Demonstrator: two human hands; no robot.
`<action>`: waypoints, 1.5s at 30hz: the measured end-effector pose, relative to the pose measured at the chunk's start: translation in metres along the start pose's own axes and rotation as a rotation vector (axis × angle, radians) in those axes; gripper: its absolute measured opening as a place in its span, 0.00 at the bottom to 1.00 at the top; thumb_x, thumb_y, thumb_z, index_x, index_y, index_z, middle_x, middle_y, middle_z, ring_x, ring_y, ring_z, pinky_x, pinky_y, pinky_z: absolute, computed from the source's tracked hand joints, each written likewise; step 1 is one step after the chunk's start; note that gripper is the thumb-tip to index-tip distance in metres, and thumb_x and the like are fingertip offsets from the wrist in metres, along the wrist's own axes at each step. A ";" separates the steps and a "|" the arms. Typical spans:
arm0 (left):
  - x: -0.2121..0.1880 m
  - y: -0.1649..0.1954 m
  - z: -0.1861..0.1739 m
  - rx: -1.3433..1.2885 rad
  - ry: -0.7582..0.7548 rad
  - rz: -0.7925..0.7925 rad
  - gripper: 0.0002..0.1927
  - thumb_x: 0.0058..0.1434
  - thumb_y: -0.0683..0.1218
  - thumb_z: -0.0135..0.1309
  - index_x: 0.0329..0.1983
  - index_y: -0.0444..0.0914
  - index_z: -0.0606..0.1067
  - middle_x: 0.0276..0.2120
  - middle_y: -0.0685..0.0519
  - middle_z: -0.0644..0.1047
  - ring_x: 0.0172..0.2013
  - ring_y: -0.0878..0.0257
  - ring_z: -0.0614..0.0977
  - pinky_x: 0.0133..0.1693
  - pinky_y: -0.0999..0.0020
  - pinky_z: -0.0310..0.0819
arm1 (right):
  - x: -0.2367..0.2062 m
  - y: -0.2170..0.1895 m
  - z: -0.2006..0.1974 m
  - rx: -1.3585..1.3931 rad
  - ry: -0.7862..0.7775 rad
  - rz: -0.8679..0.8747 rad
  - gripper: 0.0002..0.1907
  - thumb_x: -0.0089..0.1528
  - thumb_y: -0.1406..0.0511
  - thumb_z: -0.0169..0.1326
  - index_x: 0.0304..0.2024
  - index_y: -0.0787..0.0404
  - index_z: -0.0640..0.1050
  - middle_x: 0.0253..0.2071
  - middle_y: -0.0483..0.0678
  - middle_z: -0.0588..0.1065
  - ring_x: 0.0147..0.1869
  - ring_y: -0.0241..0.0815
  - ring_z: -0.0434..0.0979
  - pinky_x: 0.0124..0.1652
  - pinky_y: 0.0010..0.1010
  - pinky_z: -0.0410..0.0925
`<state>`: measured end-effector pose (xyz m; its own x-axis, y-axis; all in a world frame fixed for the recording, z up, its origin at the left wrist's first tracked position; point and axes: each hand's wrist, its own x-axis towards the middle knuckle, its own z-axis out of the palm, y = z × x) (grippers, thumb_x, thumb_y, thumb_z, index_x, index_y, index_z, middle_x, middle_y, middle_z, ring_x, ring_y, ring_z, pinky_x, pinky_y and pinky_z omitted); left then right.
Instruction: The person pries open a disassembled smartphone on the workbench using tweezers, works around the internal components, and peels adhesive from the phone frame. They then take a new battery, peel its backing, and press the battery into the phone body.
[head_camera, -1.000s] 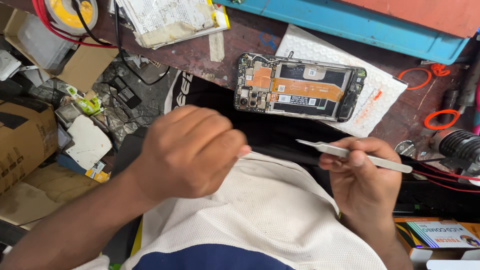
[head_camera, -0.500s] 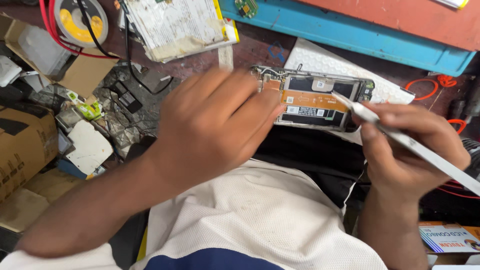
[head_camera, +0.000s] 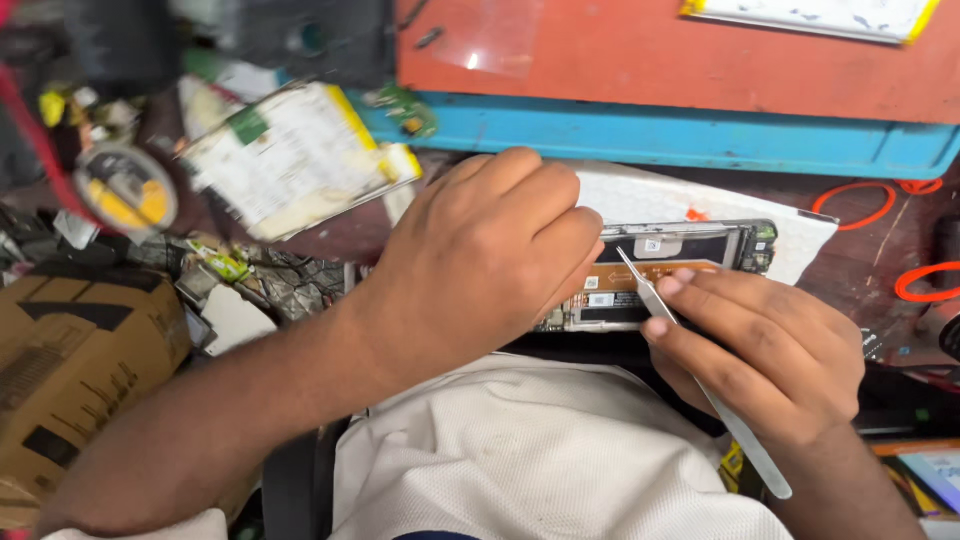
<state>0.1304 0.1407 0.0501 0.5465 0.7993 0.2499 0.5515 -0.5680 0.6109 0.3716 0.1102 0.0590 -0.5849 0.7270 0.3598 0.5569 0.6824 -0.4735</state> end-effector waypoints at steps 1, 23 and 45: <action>0.004 0.002 0.001 -0.024 -0.012 0.002 0.08 0.60 0.43 0.62 0.32 0.39 0.73 0.33 0.52 0.68 0.39 0.56 0.74 0.41 0.58 0.71 | -0.006 0.003 0.000 0.011 0.009 0.011 0.08 0.55 0.75 0.67 0.34 0.63 0.80 0.39 0.53 0.80 0.44 0.51 0.84 0.44 0.37 0.78; 0.050 0.001 0.002 0.197 -0.337 0.122 0.08 0.54 0.48 0.58 0.33 0.43 0.72 0.30 0.56 0.70 0.33 0.62 0.74 0.29 0.67 0.69 | -0.033 0.023 -0.002 -0.146 -0.016 -0.079 0.05 0.57 0.71 0.66 0.34 0.60 0.83 0.38 0.48 0.81 0.42 0.43 0.84 0.43 0.31 0.78; 0.061 -0.002 0.000 0.178 -0.385 0.163 0.09 0.51 0.48 0.59 0.31 0.41 0.75 0.29 0.54 0.73 0.31 0.62 0.77 0.25 0.67 0.70 | -0.034 0.023 -0.008 -0.129 -0.037 -0.082 0.06 0.57 0.71 0.67 0.36 0.62 0.83 0.40 0.50 0.82 0.44 0.44 0.84 0.45 0.34 0.79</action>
<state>0.1632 0.1905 0.0640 0.8112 0.5846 0.0134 0.5205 -0.7322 0.4393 0.4085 0.1018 0.0427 -0.6515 0.6665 0.3624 0.5761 0.7455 -0.3352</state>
